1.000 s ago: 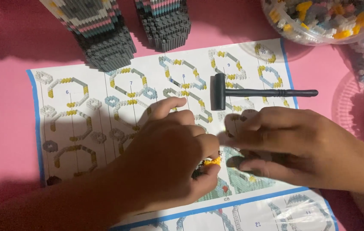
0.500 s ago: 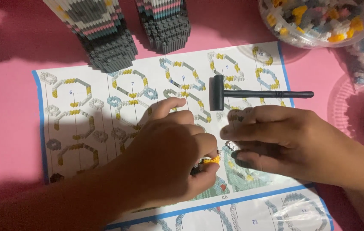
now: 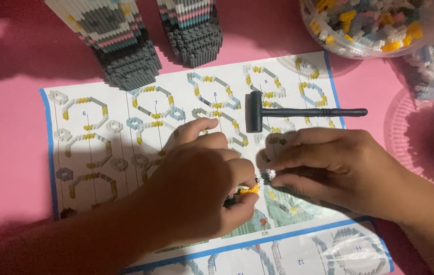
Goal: Assembling a figure using small interlocking toy blocks on a pink surface following an instruction sheet.
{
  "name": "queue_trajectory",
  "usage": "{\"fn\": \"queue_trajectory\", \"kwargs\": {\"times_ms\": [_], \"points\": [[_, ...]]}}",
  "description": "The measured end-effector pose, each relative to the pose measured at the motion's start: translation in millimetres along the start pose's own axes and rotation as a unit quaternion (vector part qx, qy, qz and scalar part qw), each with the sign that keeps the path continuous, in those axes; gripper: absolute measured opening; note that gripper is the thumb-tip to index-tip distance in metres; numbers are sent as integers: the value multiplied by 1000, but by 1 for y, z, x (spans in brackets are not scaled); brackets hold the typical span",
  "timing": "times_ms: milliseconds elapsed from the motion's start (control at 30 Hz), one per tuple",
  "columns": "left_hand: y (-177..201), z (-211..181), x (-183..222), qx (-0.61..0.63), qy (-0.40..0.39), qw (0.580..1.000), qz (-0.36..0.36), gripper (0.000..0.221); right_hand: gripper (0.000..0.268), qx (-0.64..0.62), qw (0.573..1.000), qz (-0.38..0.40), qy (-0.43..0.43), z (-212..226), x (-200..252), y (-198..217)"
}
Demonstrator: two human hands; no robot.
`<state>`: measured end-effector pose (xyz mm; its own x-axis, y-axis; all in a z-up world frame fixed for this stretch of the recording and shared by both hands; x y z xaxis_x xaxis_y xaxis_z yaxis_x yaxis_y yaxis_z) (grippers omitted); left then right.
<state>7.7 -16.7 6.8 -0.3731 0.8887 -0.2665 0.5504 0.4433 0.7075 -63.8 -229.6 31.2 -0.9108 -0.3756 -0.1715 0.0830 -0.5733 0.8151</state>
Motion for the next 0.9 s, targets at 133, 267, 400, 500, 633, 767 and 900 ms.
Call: {"fn": "queue_trajectory", "kwargs": {"times_ms": [133, 267, 400, 500, 633, 767, 900], "points": [[-1, 1, 1, 9, -5, 1000, -12, 15, 25, -42, 998, -12, -47, 1, 2, -6], [0, 0, 0, 20, 5, 1000, -8, 16, 24, -49, 998, -8, -50, -1, 2, -6], [-1, 1, 1, 11, 1, 1000, -7, 15, 19, -38, 998, -1, -54, -4, 4, -7], [-1, 1, 1, 6, 3, 1000, -4, 14, 16, -40, 997, 9, -67, -3, 2, -5], [-2, 1, 1, 8, 5, 1000, 2, 14, 13, -108, 992, -1, -58, 1, -2, -6], [0, 0, 1, 20, 7, 1000, -3, 13, 16, -59, 997, -2, -58, -3, 1, -8], [-1, 0, 1, 9, -2, 1000, -17, 14, 17, -70, 996, -1, -51, -3, 1, -10]]}}
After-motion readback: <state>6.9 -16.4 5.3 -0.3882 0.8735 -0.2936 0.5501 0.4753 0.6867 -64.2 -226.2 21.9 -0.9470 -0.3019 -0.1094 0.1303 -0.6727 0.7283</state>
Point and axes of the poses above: each hand's wrist, its own x-axis away from the middle knuckle, its own y-axis out of the back of the hand, z = x × y, the point moved 2 cm from there along -x, towards the middle knuckle, and after that the axes turned 10 degrees about x, right-handed, at the moved point
